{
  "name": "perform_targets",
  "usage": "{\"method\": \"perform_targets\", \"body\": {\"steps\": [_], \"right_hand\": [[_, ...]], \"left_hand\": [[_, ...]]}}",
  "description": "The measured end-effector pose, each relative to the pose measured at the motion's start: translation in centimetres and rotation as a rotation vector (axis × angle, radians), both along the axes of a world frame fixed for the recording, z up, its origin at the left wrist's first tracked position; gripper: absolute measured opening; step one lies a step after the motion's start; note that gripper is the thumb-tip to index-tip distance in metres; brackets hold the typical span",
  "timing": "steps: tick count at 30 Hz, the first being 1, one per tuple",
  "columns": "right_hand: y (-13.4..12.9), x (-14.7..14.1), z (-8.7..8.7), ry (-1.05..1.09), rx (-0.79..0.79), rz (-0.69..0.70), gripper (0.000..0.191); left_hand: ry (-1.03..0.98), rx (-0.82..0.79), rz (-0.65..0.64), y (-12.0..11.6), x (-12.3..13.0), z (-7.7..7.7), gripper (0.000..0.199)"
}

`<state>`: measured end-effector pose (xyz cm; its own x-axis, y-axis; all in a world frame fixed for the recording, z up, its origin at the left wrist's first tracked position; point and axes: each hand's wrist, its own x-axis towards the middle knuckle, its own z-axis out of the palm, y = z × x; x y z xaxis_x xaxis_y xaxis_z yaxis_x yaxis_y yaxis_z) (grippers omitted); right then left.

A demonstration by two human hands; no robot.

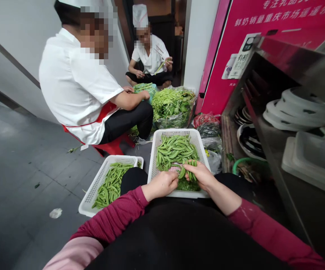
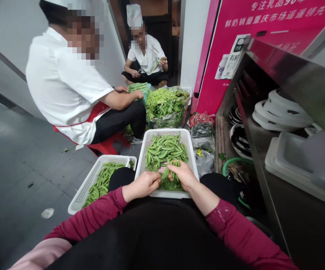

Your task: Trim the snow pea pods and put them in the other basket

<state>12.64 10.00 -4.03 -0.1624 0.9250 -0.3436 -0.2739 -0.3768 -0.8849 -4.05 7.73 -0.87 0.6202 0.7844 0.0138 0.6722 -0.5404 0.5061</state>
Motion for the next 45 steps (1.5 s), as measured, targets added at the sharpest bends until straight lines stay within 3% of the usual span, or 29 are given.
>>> {"method": "perform_targets", "body": {"steps": [4, 8, 10, 12, 15, 19, 22, 24, 26, 28, 30, 33, 36, 40, 43, 45], "right_hand": [[-0.6, -0.2, 0.4, 0.001, 0.015, 0.205, 0.025], [-0.8, 0.4, 0.4, 0.022, -0.001, 0.440, 0.022], [-0.7, 1.0, 0.3, 0.043, -0.051, 0.452, 0.022], [-0.7, 1.4, 0.1, 0.060, -0.111, 0.426, 0.023], [-0.7, 1.7, -0.3, 0.068, -0.163, 0.397, 0.024], [-0.6, 2.1, -0.7, 0.037, -0.141, 0.482, 0.024], [-0.2, 2.6, -0.2, -0.099, -0.066, 0.640, 0.026], [0.3, 3.0, 0.7, -0.278, 0.059, 0.720, 0.027], [0.9, 3.1, 1.4, -0.474, 0.246, 0.644, 0.026], [1.6, 3.2, 1.8, -0.561, 0.387, 0.396, 0.024], [2.3, 3.7, 1.7, -0.435, 0.391, 0.073, 0.021], [3.0, 5.6, 0.9, 0.015, 0.218, -0.257, 0.021], [3.0, 8.0, -0.1, 0.308, 0.004, -0.274, 0.027], [1.7, 8.8, -0.9, 0.416, -0.192, -0.213, 0.017], [0.5, 7.8, -1.3, 0.385, -0.200, -0.139, 0.018], [0.0, 7.3, -1.6, 0.230, -0.133, -0.092, 0.021]], "left_hand": [[0.021, -0.005, -0.003, 0.1, 0.3, -0.7, 0.017], [0.052, -0.015, 0.369, 2.1, -1.3, -1.9, 0.022], [0.091, -0.052, 0.449, 2.9, -2.5, -2.2, 0.022], [0.093, -0.022, 0.360, 2.9, -3.1, -1.9, 0.018], [0.126, 0.120, 0.100, 1.8, -2.5, -1.0, 0.037], [0.331, 0.188, -0.178, 1.0, -0.7, 0.0, 0.022], [0.334, 0.163, -0.294, 1.9, 0.2, 0.4, 0.014], [0.223, 0.094, -0.281, 2.8, 0.8, 0.6, 0.014], [0.025, -0.049, -0.167, 3.8, 1.5, 0.5, 0.016], [-0.181, -0.216, 0.036, 4.6, 2.1, -0.1, 0.022], [-0.231, -0.350, 0.220, 5.1, 2.2, -1.3, 0.029], [0.041, -0.360, 0.242, 5.0, 1.4, -4.1, 0.019], [0.287, -0.189, 0.133, 4.7, 0.9, -6.8, 0.043], [0.375, -0.063, 0.027, 5.3, 3.1, -8.9, 0.026], [0.391, -0.134, 0.001, 6.2, 4.8, -9.3, 0.021], [0.358, -0.176, 0.005, 6.8, 5.1, -9.3, 0.019]]}}
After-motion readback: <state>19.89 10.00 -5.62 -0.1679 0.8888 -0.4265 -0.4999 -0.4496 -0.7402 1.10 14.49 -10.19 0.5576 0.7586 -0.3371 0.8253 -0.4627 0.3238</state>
